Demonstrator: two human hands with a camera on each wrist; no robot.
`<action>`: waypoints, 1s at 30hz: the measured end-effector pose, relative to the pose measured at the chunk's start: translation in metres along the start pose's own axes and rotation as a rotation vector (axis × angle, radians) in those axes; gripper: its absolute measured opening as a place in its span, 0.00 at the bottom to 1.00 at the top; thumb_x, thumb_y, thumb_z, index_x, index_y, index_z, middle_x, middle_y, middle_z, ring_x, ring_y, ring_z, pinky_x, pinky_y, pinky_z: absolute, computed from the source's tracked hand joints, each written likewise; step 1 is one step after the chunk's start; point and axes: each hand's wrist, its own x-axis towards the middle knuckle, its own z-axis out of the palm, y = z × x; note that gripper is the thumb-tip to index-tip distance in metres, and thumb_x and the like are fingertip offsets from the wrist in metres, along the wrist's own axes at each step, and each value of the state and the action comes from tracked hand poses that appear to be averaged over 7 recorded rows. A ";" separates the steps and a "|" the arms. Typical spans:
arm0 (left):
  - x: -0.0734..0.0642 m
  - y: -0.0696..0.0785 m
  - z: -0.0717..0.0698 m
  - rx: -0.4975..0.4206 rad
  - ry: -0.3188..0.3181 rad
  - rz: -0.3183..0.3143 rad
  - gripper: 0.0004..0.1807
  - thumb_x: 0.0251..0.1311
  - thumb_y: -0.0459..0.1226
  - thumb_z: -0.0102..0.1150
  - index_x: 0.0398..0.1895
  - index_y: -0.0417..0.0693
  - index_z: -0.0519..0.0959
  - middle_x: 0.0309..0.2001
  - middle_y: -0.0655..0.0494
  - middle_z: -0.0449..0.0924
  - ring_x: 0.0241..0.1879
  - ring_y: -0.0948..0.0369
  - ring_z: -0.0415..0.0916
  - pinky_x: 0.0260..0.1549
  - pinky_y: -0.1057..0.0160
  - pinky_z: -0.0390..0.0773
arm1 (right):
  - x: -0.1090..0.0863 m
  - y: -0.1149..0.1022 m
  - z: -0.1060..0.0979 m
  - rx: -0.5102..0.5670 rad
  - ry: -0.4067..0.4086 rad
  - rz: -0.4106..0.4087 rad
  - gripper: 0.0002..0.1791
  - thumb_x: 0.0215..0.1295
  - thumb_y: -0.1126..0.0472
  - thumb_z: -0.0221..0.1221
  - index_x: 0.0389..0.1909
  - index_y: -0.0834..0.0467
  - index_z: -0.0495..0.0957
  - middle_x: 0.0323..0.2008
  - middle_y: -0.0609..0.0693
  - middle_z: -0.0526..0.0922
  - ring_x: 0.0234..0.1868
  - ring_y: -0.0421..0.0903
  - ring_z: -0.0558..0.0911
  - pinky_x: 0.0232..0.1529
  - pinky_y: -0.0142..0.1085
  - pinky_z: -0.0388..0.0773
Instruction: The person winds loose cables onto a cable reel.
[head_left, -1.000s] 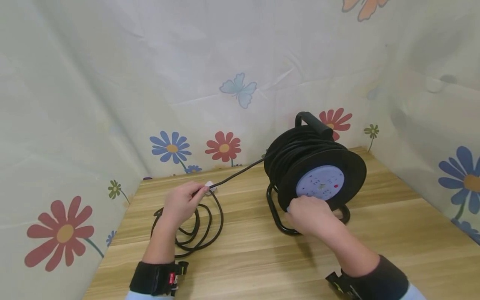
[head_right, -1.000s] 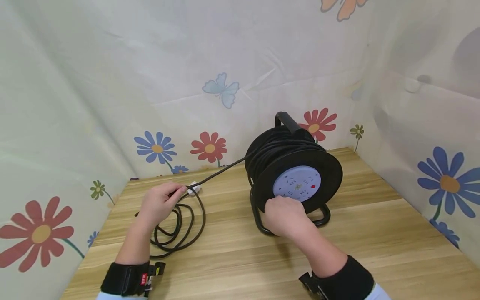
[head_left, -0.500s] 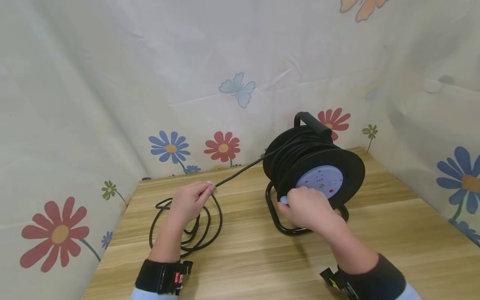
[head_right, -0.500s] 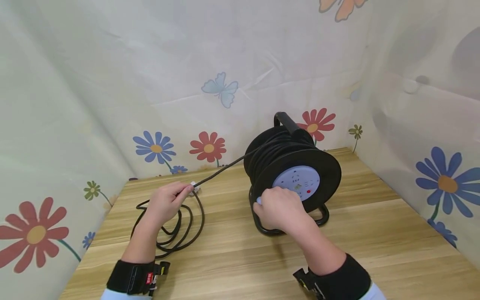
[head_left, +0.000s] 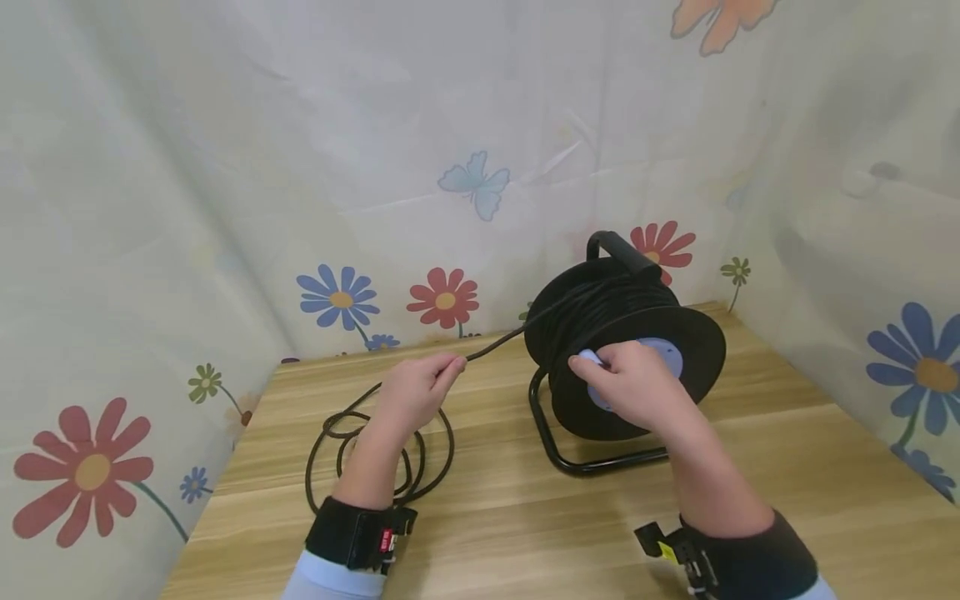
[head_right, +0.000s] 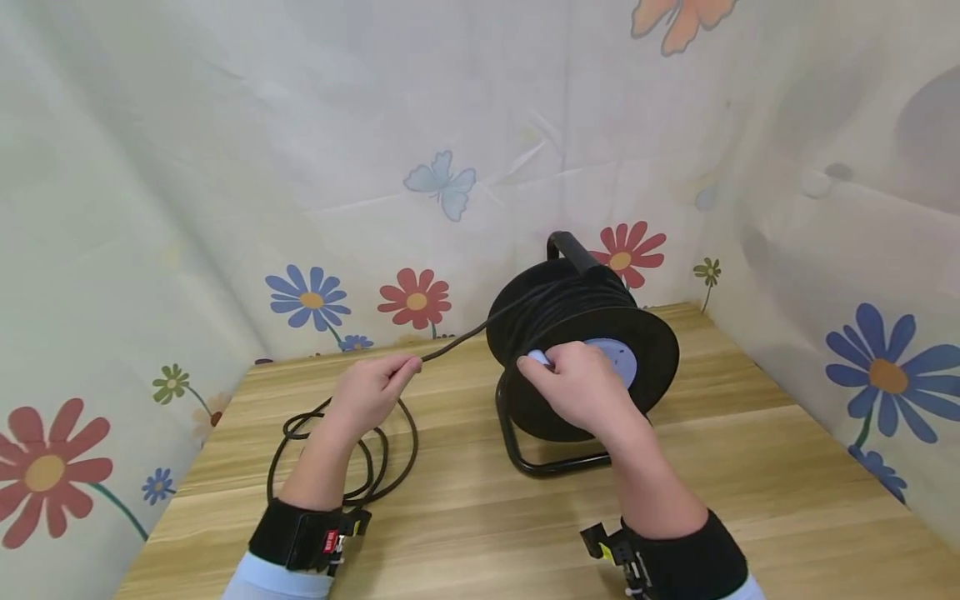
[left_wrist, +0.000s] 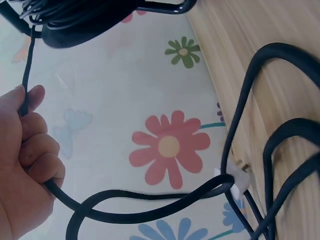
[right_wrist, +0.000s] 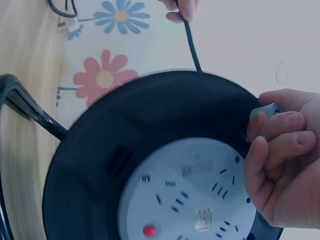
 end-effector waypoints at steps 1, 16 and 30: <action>0.003 0.003 0.001 0.000 -0.009 -0.003 0.17 0.78 0.50 0.50 0.53 0.55 0.86 0.29 0.60 0.82 0.37 0.58 0.83 0.40 0.54 0.80 | 0.000 0.002 -0.002 0.044 0.007 0.009 0.31 0.74 0.42 0.57 0.13 0.55 0.63 0.11 0.44 0.62 0.13 0.43 0.63 0.17 0.36 0.59; 0.041 0.029 0.010 0.070 -0.097 0.016 0.18 0.78 0.54 0.47 0.45 0.58 0.83 0.18 0.62 0.66 0.22 0.61 0.70 0.26 0.61 0.69 | 0.002 0.024 -0.030 0.443 0.098 0.093 0.31 0.75 0.46 0.59 0.26 0.72 0.75 0.10 0.49 0.63 0.13 0.46 0.64 0.26 0.43 0.78; 0.064 0.048 0.026 0.100 -0.126 0.009 0.21 0.78 0.55 0.46 0.55 0.58 0.84 0.36 0.60 0.85 0.40 0.59 0.83 0.43 0.57 0.80 | -0.003 0.039 -0.052 0.587 0.079 0.096 0.28 0.79 0.48 0.52 0.38 0.75 0.71 0.15 0.46 0.66 0.13 0.42 0.64 0.26 0.41 0.80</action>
